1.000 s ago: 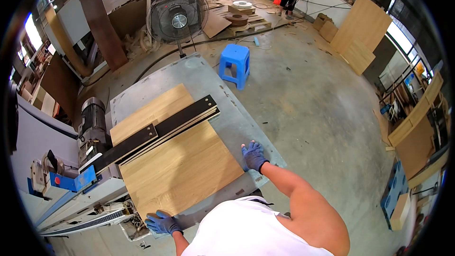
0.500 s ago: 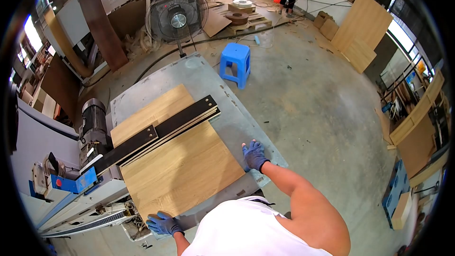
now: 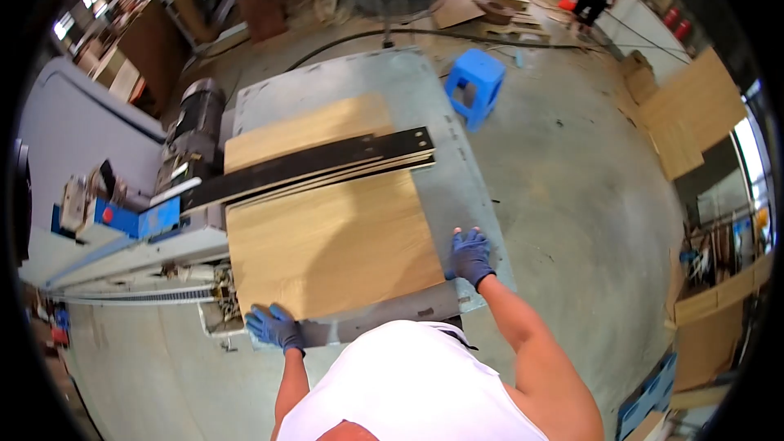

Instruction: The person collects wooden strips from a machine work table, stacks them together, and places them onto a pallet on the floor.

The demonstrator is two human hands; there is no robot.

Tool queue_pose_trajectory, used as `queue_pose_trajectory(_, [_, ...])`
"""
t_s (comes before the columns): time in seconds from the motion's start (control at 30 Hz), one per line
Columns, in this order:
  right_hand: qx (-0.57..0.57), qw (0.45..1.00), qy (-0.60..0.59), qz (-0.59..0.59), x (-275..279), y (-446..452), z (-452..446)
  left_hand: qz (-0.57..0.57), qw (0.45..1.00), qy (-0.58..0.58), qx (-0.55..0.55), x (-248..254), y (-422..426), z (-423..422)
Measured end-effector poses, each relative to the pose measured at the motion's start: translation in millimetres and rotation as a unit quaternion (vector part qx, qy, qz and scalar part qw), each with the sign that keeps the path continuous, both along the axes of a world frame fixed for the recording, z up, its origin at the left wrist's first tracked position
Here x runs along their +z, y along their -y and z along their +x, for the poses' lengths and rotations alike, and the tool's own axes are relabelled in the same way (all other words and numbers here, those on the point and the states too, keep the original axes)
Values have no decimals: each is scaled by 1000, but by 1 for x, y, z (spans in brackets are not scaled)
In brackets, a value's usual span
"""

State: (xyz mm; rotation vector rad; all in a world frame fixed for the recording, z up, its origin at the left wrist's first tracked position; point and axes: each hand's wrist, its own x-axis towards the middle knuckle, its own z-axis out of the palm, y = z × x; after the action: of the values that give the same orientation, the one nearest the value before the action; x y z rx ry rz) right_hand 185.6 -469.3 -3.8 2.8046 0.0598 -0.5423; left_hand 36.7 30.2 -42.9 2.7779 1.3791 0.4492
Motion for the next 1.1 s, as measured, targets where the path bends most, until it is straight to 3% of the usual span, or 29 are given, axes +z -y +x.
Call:
queue_pose_trajectory(0.27, [10,1000,-3,11,10,-2,1,-41,999,-4,15,5,3,3])
queue_pose_trajectory(1.1, [32,999,2,18,7,0,2,-6,1000,13,-2,1,-2,2])
